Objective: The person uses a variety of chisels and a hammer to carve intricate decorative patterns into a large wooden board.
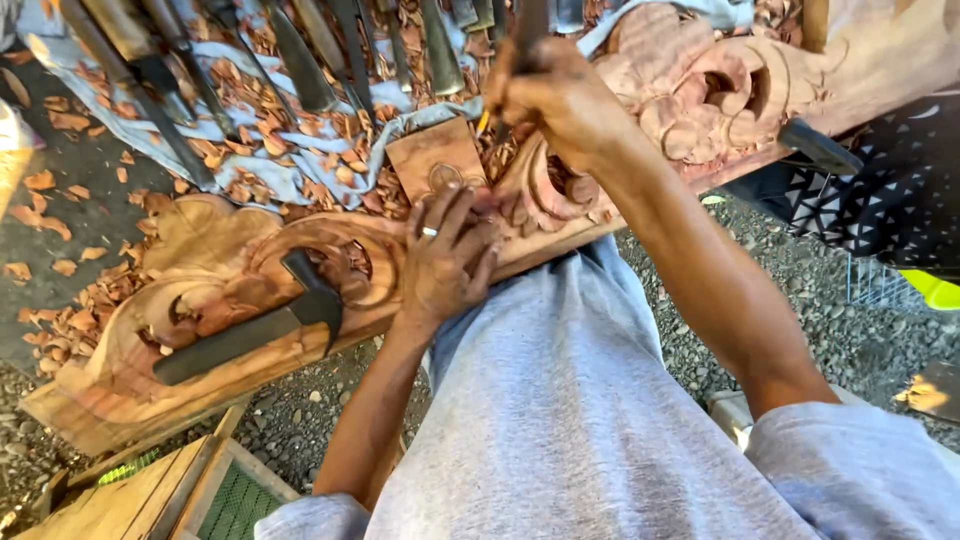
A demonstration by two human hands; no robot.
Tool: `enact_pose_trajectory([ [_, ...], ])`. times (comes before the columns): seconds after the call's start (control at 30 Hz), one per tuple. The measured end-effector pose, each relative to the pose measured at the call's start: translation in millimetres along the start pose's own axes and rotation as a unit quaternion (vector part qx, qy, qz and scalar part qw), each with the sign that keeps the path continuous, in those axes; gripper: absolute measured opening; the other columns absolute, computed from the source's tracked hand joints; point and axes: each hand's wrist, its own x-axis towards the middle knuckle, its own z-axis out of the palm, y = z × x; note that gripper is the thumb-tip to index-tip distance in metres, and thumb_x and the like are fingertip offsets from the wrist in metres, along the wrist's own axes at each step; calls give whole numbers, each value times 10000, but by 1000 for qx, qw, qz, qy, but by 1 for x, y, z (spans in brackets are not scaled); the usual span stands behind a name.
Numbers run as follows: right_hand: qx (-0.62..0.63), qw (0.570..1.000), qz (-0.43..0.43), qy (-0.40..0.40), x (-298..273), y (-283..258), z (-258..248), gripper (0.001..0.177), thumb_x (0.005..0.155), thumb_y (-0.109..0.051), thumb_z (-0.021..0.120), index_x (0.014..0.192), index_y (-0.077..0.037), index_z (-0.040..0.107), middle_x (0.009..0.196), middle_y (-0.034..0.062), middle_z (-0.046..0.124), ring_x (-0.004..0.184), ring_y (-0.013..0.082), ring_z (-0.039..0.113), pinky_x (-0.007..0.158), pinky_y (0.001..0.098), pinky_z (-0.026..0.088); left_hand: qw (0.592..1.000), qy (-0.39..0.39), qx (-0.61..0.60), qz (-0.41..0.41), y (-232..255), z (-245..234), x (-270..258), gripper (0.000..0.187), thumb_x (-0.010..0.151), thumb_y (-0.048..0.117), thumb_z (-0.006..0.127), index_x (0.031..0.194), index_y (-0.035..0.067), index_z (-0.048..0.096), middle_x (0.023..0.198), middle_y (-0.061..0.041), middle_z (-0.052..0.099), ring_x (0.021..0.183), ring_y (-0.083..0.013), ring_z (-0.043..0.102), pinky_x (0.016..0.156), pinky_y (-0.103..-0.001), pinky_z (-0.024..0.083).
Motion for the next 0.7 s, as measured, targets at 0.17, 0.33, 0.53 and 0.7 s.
enact_pose_trajectory([
  [0.17, 59, 991, -116, 11, -47, 9, -42, 252, 802, 112, 485, 894, -64, 640, 944, 76, 641, 861, 178, 598, 839, 351, 552, 997, 31, -36, -59, 11, 26, -4, 253, 945, 216, 744, 1178, 117, 723, 1374, -104, 602, 1408, -322, 503, 1222, -531, 357],
  [0.33, -6, 978, -209, -9, -60, 9, -76, 263, 859, 112, 399, 867, -12, 631, 877, 109, 671, 842, 173, 631, 830, 319, 535, 997, 5, 55, -51, 82, 52, 38, 368, 810, 249, 762, 1154, 119, 758, 1384, -228, 525, 1339, -437, 450, 1117, -625, 292],
  [0.53, -155, 986, -50, -47, -69, 19, -90, 302, 906, -10, 407, 921, -32, 707, 893, 67, 723, 722, 180, 650, 621, 368, 517, 948, 150, -157, -231, 116, 65, -18, 167, 1029, 270, 675, 1106, 130, 723, 1500, -174, 527, 1467, -329, 485, 1250, -465, 402],
  [0.7, -430, 747, -318, -395, -106, 53, -68, 669, 849, -705, 629, 1061, -71, 652, 967, 134, 583, 922, 298, 550, 811, 498, 441, 681, 167, -595, -392, 168, 42, -40, 507, 944, 372, 664, 1332, 64, 556, 1191, -139, 697, 999, -167, 682, 839, -326, 605],
])
